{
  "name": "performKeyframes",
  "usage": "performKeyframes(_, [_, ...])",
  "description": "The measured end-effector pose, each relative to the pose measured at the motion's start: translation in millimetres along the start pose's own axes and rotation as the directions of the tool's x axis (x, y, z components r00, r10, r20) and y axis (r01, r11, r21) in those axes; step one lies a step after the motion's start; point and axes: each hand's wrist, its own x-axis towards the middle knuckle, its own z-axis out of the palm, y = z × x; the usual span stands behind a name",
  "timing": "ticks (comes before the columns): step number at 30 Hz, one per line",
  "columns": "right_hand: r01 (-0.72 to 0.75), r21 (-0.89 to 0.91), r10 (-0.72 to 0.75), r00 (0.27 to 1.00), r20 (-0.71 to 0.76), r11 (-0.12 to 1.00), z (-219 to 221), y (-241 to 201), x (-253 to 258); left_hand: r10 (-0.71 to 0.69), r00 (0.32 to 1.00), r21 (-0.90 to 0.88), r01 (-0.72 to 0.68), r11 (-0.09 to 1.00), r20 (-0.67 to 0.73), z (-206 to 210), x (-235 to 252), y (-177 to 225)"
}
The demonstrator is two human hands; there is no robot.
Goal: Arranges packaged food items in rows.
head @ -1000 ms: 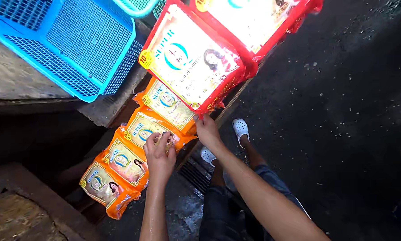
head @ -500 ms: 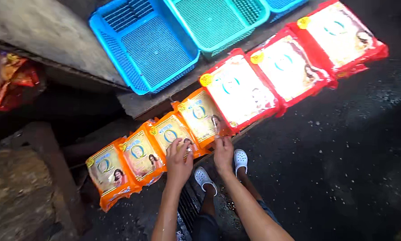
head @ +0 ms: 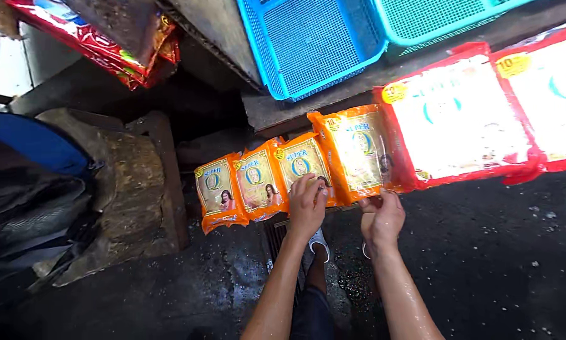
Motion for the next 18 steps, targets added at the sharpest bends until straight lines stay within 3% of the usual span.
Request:
performKeyframes(6, [-0.02, 0.008, 0.019, 0.991, 0.134, 1.0, -20.1, -7.1, 2.0, -0.033, 0.999, 0.02, 0.032, 0.999, 0.041, 1.2, 6.4, 7.6])
performKeyframes(9, [-0.032, 0.017, 0.027, 0.97, 0.243, 0.999, -30.1, -6.7, -3.8, -0.132, 0.989, -0.208, 0.142, 0.968, 0.062, -9.0, 6.9, 17.5])
performKeyframes(13, [-0.033, 0.002, 0.03, 0.938, 0.346, 0.999, -41.2, -4.7, -8.9, -0.216, 0.97, -0.625, 0.235, 0.744, 0.108, -20.0, 2.7, 33.1])
performKeyframes(18, [-0.018, -0.037, 0.033, 0.879, 0.476, 0.999, -50.2, 3.1, -17.3, -0.435, 0.9, -0.834, 0.228, 0.502, -0.015, -4.6, -2.5, 56.6])
